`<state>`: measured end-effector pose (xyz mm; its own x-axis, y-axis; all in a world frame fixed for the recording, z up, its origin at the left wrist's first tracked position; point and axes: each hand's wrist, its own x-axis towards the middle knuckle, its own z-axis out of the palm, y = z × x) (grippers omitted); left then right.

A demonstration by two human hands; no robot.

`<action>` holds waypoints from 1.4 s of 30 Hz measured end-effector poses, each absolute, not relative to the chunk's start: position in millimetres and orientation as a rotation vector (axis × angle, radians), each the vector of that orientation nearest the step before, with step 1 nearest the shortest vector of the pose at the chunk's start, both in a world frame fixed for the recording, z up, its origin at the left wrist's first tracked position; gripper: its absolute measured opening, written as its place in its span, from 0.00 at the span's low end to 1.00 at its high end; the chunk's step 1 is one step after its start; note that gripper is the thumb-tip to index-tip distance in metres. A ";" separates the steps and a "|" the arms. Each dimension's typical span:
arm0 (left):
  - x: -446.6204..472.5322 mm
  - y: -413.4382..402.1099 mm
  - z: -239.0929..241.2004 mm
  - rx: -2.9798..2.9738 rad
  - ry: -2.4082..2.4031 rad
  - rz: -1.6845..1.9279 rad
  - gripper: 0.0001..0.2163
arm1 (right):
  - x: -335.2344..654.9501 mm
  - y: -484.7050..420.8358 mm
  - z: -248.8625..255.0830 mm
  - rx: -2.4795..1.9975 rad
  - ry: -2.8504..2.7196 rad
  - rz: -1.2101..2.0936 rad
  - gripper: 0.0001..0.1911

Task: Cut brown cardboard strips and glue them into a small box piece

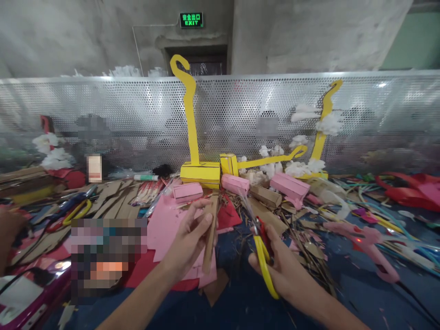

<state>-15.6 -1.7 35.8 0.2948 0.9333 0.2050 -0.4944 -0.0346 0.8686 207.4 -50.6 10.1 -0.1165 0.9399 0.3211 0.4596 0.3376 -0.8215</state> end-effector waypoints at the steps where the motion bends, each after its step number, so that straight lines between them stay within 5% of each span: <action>1: -16.3 -1.5 37.1 1.031 0.496 1.215 0.11 | 208.3 -49.2 9.8 -1.234 -1.697 0.714 0.28; 4: -18.4 -0.2 39.4 0.938 0.437 1.140 0.07 | 209.4 -46.0 9.1 -1.219 -1.664 0.757 0.31; 9: -18.2 -0.5 37.7 0.839 0.462 1.131 0.12 | 208.4 -45.0 6.2 -1.219 -1.619 0.856 0.31; 20: -12.7 0.2 34.6 1.070 0.538 1.329 0.11 | 203.6 -54.8 23.6 -1.306 -1.813 0.833 0.12; 42: -15.4 2.0 32.6 1.202 0.487 1.255 0.07 | 200.7 -58.9 31.1 -1.407 -1.921 0.657 0.13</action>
<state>-15.4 2.0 32.6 0.3150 0.8977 0.3079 -0.4553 -0.1417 0.8790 200.7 -58.9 31.1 -0.2047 0.9553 0.2132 0.6245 0.2952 -0.7231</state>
